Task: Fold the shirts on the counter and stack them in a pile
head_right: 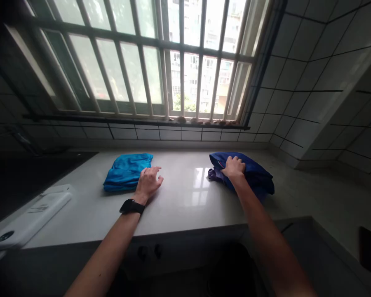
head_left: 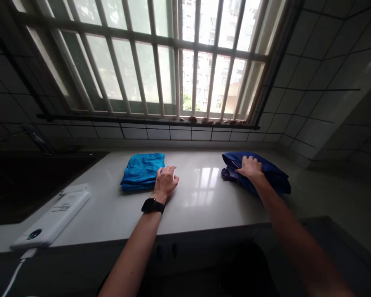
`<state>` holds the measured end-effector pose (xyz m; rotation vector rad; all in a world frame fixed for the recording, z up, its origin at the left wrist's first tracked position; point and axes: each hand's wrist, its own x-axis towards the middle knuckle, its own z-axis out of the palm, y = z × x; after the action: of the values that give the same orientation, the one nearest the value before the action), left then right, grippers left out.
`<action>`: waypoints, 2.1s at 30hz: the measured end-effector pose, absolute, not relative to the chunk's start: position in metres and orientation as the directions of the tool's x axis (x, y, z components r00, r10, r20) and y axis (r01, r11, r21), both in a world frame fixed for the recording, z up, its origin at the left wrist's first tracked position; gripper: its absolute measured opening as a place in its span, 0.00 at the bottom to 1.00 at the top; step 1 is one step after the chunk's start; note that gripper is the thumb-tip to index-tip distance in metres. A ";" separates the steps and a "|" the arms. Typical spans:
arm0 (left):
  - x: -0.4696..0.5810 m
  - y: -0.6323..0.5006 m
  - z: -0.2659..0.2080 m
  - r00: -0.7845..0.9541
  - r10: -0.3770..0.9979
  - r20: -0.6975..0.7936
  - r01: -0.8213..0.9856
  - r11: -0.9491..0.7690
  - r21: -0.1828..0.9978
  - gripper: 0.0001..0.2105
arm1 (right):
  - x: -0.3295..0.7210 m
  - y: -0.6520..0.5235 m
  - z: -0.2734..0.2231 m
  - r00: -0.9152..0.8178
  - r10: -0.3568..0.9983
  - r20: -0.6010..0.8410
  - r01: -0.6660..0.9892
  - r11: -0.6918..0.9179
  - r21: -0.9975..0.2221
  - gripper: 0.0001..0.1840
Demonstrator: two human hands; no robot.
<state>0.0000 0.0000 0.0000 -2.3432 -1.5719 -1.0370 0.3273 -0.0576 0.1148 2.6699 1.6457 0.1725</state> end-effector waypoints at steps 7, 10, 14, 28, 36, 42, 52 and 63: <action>0.001 0.001 0.000 0.244 0.800 0.548 0.831 -0.464 0.308 0.19 | 0.322 -0.027 0.183 0.307 0.916 0.257 0.944 -0.328 0.042 0.18; 0.001 -0.003 0.004 0.276 0.810 0.517 0.803 -0.490 0.340 0.18 | 0.300 -0.020 0.239 0.194 0.761 0.619 0.981 -0.134 -0.143 0.19; 0.003 -0.009 0.007 0.417 0.768 0.486 0.685 -0.617 0.386 0.25 | 0.270 -0.014 0.268 0.243 0.563 0.790 0.900 0.174 -0.401 0.19; -0.002 0.001 0.003 0.406 0.749 0.524 0.780 -0.582 0.228 0.10 | 0.204 0.017 0.015 -0.074 0.967 0.244 0.215 0.254 -0.943 0.20; -0.002 -0.005 0.003 0.224 0.666 0.711 0.795 -0.547 0.262 0.08 | 0.217 -0.012 0.043 -0.055 0.944 0.326 -0.366 0.284 -0.886 0.26; -0.007 0.007 -0.001 0.158 0.646 0.747 0.736 -0.582 0.347 0.10 | 0.216 -0.016 0.046 -0.093 0.947 0.307 -0.555 0.206 -0.806 0.22; -0.014 -0.001 0.017 -0.265 0.616 0.742 0.802 -0.286 0.525 0.20 | 0.255 -0.007 0.056 0.165 0.941 0.296 -0.707 0.322 -0.629 0.17; -0.001 -0.006 0.015 0.108 0.663 0.741 0.704 -0.577 0.413 0.26 | 0.242 -0.008 0.051 -0.086 0.994 0.065 -0.662 -0.009 -0.749 0.09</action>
<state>-0.0011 -0.0063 0.0147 -2.3065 -1.4233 -1.5022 0.2424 -0.0077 0.0515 1.4772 1.8613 -3.8131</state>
